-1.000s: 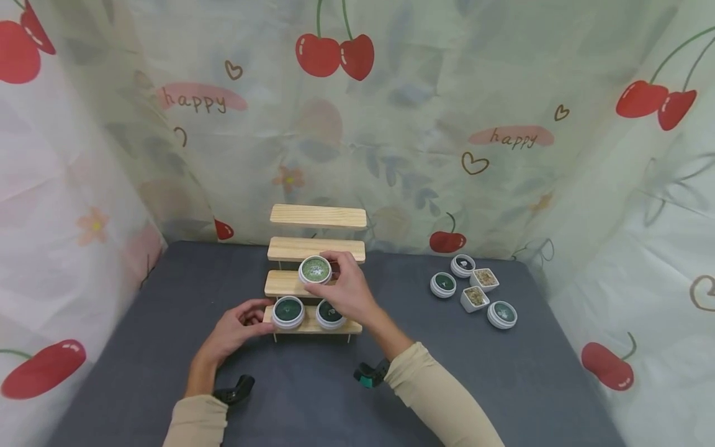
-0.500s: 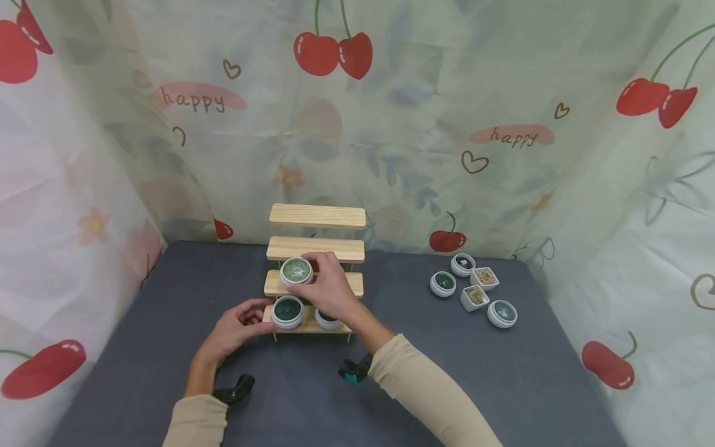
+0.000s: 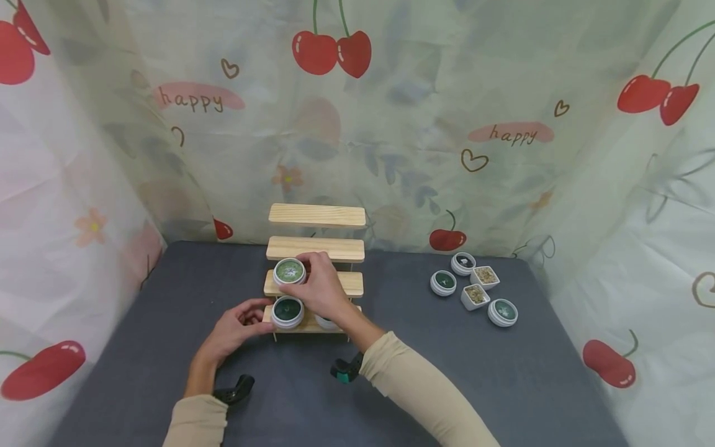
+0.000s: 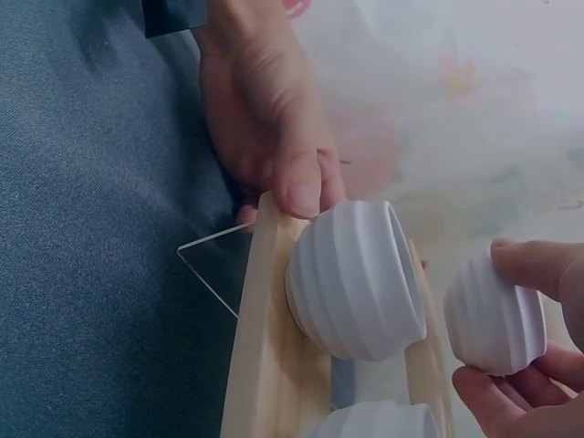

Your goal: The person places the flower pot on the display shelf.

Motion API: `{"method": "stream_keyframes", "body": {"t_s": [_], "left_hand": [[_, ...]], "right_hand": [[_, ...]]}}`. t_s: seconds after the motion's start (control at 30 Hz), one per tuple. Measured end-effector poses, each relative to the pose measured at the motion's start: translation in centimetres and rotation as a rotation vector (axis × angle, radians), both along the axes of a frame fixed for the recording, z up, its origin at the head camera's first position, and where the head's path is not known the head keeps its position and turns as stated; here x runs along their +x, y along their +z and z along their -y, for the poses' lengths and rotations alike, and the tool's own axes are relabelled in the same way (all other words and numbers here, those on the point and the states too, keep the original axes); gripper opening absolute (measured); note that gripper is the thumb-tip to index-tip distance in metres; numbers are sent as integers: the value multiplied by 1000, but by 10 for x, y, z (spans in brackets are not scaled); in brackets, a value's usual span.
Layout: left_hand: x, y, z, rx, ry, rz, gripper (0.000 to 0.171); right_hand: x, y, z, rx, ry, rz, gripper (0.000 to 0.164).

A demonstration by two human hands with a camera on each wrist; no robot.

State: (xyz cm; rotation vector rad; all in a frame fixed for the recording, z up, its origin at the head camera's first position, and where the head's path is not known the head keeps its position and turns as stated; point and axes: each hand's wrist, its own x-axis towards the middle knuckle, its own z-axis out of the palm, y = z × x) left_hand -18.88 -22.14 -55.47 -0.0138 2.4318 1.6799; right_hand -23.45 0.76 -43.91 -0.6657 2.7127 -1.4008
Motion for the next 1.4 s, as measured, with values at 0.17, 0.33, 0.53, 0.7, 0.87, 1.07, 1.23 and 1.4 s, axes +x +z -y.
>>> {"method": "stream_keyframes", "body": {"t_s": [0.17,0.33,0.53,0.7,0.87,1.07,1.23,1.4], "left_hand": [[0,-1,0,0,3,1,65],[1,1,-1,4,1,-9,65],[1,1,-2,8,-9,-25,65],[1,1,-1,32,-16,-37,63],[2,2,0,37,-14,-30,63],[3,0,-1,50,-16,-34,63],[2,-1,0,49,-13,-36,63],[2,0,0,42,-7,-35,64]], "right_hand": [[0,-2,1,19,-24,-3,55],[0,-3,3,38,-40,-14,56],[2,-4,4,55,-77,-25,59],[3,-6,5,55,-96,-44,59],[4,-6,5,44,-103,-39,59],[5,-3,-1,-19,-94,19,63],[4,1,-12,-85,-76,86,70],[1,4,-28,-143,-75,84,70]]}}
